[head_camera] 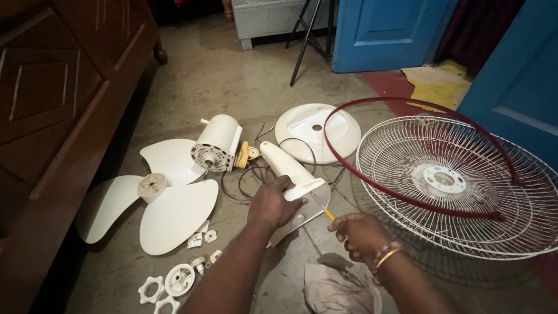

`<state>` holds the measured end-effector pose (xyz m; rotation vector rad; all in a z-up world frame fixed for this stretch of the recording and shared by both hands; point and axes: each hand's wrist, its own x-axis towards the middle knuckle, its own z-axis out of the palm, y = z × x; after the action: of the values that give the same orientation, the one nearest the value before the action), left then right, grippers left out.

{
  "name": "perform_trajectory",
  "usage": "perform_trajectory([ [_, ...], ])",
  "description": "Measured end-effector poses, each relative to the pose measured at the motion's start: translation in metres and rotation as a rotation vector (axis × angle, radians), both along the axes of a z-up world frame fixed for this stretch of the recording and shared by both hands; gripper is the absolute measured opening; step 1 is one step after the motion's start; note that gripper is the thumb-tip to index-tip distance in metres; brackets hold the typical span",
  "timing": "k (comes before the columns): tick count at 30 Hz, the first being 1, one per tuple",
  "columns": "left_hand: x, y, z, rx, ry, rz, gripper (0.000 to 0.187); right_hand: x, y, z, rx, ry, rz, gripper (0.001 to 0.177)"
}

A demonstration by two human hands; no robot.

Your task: The person assembles a white plastic fan housing using a screwdriver. They insert screws and tighten them into the housing while other fan parts, including blades and a motor, lie on the floor nearby.

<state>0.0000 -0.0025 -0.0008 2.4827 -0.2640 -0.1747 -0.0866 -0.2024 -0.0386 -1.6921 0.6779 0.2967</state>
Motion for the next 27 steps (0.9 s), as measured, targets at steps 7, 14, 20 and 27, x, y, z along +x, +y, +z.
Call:
perform_trajectory([
  [7,0.002,0.001,-0.003,-0.016,-0.067,-0.039,0.057,0.006,-0.005,-0.021,0.358,0.098,0.026,0.033],
  [14,-0.005,0.006,0.001,-0.035,-0.039,-0.013,0.055,0.007,-0.017,-0.022,-0.570,-0.111,0.286,0.029],
  [20,-0.083,0.073,-0.037,-0.078,-0.464,-0.086,0.016,0.009,-0.022,-0.006,-0.447,-0.136,0.222,0.028],
  [27,-0.128,0.123,-0.086,0.117,-0.027,-0.267,0.015,0.007,0.001,0.001,-0.675,-0.361,0.263,0.034],
])
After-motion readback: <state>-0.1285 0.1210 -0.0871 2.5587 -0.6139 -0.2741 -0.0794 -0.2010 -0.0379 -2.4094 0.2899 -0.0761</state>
